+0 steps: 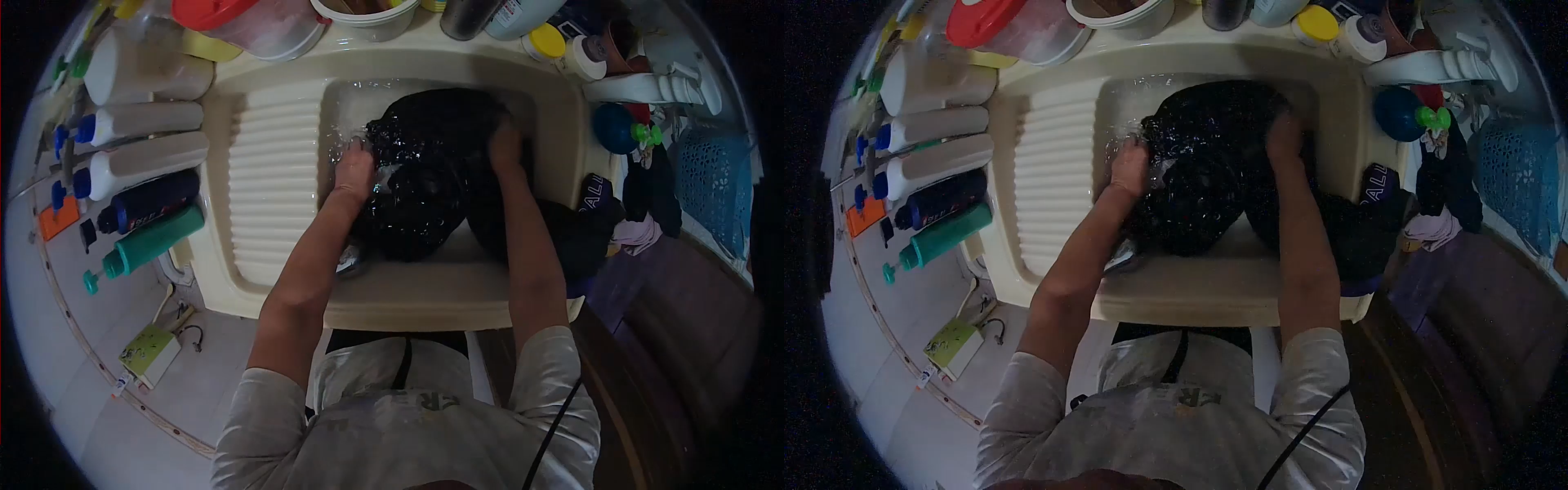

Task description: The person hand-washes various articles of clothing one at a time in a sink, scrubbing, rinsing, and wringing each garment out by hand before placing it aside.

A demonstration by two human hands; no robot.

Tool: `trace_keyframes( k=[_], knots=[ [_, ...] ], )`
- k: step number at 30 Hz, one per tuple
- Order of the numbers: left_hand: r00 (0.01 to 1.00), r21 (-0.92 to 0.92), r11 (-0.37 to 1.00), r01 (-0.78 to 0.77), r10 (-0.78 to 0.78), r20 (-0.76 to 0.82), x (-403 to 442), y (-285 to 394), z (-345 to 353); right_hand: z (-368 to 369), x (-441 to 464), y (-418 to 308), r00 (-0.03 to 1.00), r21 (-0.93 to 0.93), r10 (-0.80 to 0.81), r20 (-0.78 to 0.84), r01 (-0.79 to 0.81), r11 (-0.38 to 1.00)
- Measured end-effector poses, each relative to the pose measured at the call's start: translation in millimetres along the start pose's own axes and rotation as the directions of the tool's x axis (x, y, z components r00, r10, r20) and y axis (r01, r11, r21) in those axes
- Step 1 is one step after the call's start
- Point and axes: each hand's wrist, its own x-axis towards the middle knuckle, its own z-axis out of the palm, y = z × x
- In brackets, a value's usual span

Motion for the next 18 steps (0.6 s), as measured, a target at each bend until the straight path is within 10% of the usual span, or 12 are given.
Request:
trace_keyframes(
  k=[5,7,9,18],
  knots=[
    [0.967,0.313,0.948,-0.051,-0.031,0.251,19,14,-61,-65,-2,-27,0.964,-0.364,-0.249,0.092,0.265,0.893],
    [0.994,-0.018,0.999,0.028,-0.030,-0.103,20,7,-81,-107,-23,-44,0.931,-0.381,-0.365,-0.017,0.331,0.863],
    [0.992,0.324,0.943,-0.073,0.037,0.117,23,6,-135,-154,-50,-63,0.890,-0.339,-0.426,-0.161,0.355,0.871],
    [0.860,0.219,0.941,-0.257,0.326,-0.392,-19,-39,-322,-349,-148,-119,0.768,-0.381,-0.553,-0.324,0.429,0.819]
  ],
)
